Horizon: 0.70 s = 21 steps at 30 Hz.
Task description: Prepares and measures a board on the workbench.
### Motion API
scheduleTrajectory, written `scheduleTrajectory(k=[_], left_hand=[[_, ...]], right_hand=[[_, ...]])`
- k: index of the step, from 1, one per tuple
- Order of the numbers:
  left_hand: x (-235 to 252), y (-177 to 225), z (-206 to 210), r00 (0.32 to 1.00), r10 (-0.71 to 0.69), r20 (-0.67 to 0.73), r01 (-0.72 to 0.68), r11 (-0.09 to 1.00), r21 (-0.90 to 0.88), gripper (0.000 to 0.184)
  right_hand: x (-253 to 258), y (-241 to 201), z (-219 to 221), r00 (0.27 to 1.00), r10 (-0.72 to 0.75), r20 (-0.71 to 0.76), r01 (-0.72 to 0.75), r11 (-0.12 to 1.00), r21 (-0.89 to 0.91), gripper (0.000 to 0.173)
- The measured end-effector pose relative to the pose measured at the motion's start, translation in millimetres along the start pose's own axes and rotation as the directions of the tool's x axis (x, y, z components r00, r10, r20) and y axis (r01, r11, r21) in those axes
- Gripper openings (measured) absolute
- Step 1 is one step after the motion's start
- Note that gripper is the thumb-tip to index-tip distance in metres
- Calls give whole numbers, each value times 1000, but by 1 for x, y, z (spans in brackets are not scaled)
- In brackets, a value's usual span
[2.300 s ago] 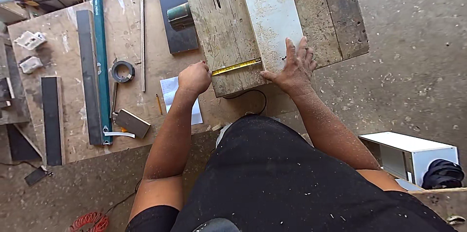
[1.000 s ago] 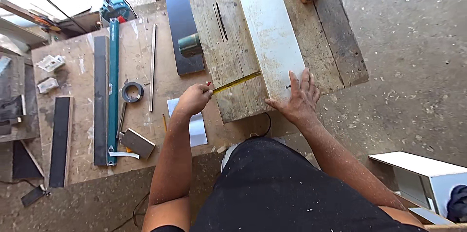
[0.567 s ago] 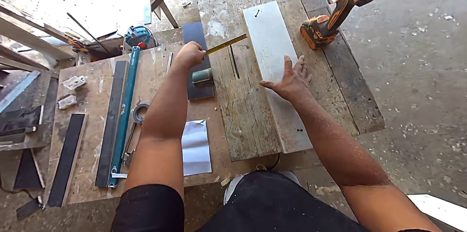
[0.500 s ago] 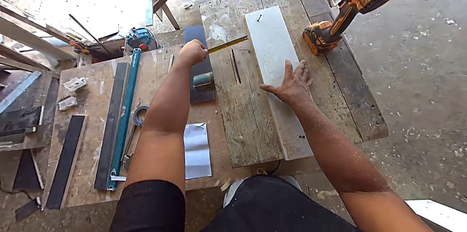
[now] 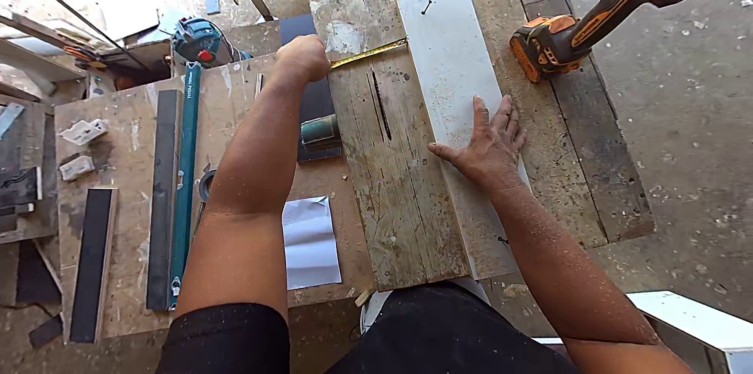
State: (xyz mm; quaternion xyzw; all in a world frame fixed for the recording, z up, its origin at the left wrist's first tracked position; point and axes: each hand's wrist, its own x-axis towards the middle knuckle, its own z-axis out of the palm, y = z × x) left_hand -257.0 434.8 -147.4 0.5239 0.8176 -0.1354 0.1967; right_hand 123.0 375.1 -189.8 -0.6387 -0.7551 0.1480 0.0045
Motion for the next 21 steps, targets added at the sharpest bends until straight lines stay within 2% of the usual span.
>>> scheduleTrajectory(k=[5,15,21], left_hand=[[-3,5,-5,1000,-18,6,18,999,39,30],[-3,1,-2,1000,3,-3,-3,1000,-5,30],[1,1,-1,1000,6,5,-6,1000,-3,29]], right_hand=[[0,0,2,1000,-10,-19,10,1000,1,132],[2,4,8,991,-42,-124,54,994,91,129],[2,4,8,992,-40,-120,52,994,96,128]])
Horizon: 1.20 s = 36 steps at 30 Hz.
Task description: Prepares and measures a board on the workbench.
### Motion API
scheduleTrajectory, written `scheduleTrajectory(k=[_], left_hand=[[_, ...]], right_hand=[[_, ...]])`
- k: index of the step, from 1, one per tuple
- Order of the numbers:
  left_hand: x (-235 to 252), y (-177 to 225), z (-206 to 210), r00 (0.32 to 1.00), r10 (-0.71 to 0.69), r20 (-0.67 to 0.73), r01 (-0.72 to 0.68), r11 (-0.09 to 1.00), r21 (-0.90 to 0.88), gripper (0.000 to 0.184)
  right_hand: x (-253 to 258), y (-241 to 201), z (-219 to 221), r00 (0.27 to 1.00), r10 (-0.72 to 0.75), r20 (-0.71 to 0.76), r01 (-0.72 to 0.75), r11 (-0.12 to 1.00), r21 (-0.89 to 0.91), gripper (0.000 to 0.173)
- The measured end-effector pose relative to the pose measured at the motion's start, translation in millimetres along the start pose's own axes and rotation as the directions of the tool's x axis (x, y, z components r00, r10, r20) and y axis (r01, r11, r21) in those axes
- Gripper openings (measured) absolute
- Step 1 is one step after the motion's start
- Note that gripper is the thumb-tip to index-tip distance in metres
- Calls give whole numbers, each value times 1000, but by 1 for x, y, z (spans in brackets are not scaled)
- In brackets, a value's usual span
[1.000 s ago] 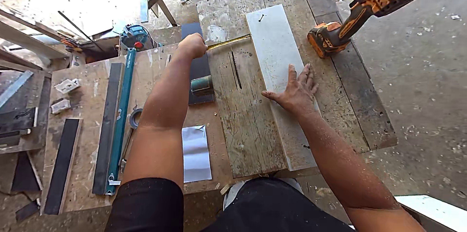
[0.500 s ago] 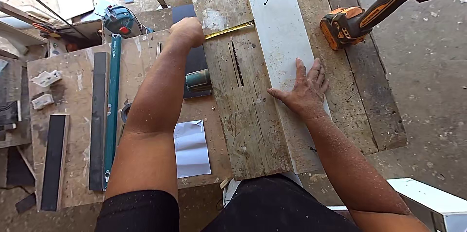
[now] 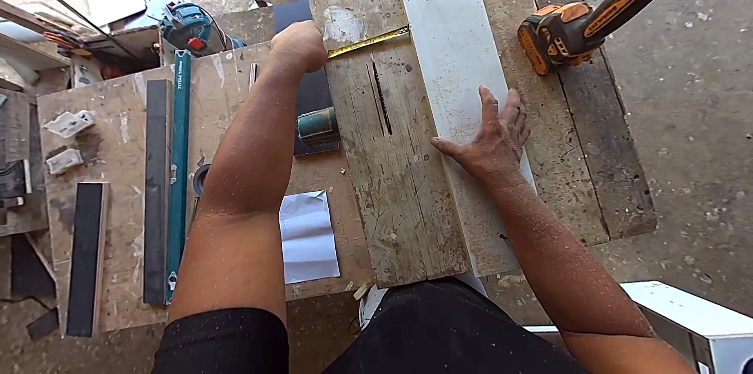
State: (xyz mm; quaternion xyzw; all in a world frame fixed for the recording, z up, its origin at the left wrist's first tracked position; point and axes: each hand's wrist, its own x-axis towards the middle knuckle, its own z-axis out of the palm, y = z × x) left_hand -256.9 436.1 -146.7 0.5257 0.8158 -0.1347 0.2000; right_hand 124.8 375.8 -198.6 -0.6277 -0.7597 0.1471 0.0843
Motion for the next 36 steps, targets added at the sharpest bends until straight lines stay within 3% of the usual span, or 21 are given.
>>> scheduleTrajectory(k=[36], left_hand=[[4,-2,5,1000,6,-25,-6,1000,-19,29]], right_hand=[[0,-2,3,1000,9,-22,-9,1000,-15,123]])
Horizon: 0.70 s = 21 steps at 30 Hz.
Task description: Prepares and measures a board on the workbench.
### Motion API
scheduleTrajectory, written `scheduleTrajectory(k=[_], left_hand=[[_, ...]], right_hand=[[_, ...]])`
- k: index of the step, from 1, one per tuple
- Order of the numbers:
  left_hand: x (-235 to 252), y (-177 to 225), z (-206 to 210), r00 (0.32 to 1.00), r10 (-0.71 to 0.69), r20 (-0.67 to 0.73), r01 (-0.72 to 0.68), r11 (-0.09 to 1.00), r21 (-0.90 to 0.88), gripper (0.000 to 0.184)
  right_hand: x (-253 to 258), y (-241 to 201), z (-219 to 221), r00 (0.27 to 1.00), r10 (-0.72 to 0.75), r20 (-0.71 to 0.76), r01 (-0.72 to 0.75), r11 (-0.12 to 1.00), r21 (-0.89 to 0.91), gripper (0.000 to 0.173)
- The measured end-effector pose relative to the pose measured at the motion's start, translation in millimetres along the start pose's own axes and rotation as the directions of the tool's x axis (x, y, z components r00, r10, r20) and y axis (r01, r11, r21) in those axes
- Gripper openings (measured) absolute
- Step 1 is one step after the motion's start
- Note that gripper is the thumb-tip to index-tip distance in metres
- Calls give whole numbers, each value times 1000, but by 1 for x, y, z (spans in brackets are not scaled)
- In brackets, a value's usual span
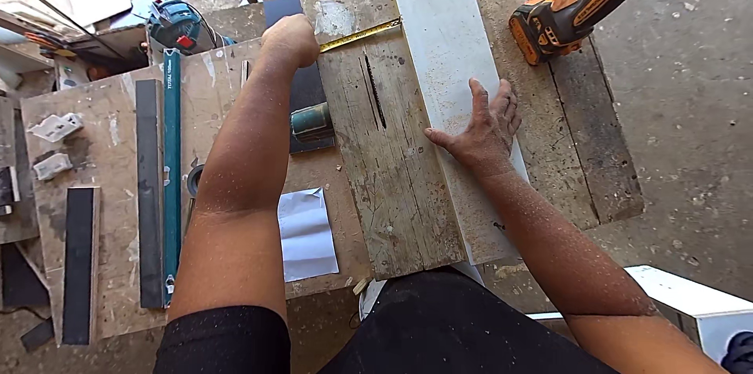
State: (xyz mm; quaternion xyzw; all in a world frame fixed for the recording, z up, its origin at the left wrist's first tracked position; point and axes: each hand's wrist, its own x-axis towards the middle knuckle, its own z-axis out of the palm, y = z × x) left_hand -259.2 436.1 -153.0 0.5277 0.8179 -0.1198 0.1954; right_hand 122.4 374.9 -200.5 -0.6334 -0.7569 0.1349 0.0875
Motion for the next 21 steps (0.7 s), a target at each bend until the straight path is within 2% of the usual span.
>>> scheduleTrajectory(k=[3,6,11,14,18,21], left_hand=[[-4,-12,11,997,57,-43,-62,990,-123,34],[-40,-28,16,994,67,-89,-91,947,-309,38],[-160,-49,44,992,57,-115,-98,919,-381,40],[-234,-37,78,995,94,-12,-92,927,-364,36],[-290,-11,136,978,167,124,-112,924,-365,37],[-301,9,155,968,161,193,-96,946,-310,37]], right_hand=[[0,2,1,1000,4,-9,-4,1000,-1,125],[2,1,1,1000,8,-3,-8,1000,10,125],[3,5,-2,999,4,48,-6,999,38,133],[-4,19,-15,997,-36,67,21,977,211,134],[-77,52,-41,998,-19,58,3,962,271,122],[-146,81,-43,998,8,63,-21,977,213,127]])
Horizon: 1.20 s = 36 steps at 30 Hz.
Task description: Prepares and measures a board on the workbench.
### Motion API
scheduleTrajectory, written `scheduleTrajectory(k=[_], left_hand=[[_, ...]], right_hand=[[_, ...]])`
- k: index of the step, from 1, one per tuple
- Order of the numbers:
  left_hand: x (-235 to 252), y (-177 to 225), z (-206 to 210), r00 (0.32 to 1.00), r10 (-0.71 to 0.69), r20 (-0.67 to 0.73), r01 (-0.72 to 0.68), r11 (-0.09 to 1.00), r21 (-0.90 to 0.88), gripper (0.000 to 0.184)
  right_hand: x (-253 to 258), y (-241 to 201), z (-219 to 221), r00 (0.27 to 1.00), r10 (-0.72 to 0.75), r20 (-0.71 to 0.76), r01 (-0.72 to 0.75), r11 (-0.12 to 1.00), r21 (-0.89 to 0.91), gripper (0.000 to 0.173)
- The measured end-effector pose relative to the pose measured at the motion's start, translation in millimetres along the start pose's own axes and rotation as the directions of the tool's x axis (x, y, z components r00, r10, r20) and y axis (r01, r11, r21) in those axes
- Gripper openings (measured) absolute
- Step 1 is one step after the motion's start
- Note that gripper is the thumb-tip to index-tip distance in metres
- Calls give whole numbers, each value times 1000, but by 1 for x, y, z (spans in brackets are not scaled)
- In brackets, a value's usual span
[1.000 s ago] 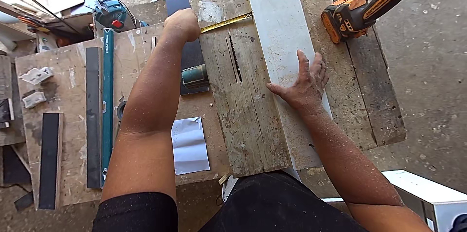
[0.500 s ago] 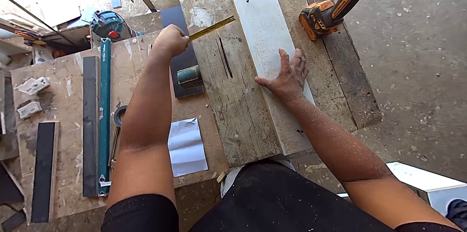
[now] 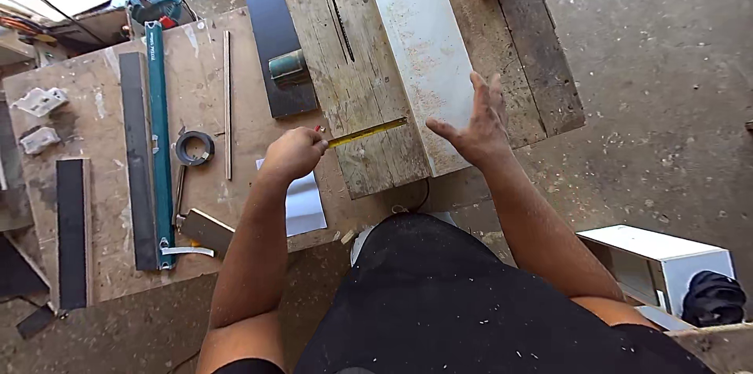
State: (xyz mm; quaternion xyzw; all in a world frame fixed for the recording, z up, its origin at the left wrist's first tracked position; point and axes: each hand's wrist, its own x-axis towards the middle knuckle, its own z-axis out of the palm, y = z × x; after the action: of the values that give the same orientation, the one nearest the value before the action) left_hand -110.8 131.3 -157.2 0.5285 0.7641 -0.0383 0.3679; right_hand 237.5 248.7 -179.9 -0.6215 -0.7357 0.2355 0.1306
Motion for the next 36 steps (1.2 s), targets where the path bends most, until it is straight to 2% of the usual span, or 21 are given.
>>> scheduleTrajectory(k=[3,7,15,26,36], left_hand=[[4,11,8,1000,4,11,-4,999,38,37],[13,16,9,1000,15,9,-16,996,93,38],[19,17,14,999,24,41,-27,996,84,37],[19,19,16,998,29,57,-35,995,94,36],[3,21,35,997,-23,72,14,992,123,37]], right_hand=[[-45,15,0,1000,18,24,-16,996,-88,134],[-66,20,7,998,33,60,-22,985,-169,140],[-69,18,14,995,29,93,-5,966,-257,145],[-68,16,16,994,40,101,-13,967,-256,141],[-68,19,19,996,17,83,5,966,-260,138]])
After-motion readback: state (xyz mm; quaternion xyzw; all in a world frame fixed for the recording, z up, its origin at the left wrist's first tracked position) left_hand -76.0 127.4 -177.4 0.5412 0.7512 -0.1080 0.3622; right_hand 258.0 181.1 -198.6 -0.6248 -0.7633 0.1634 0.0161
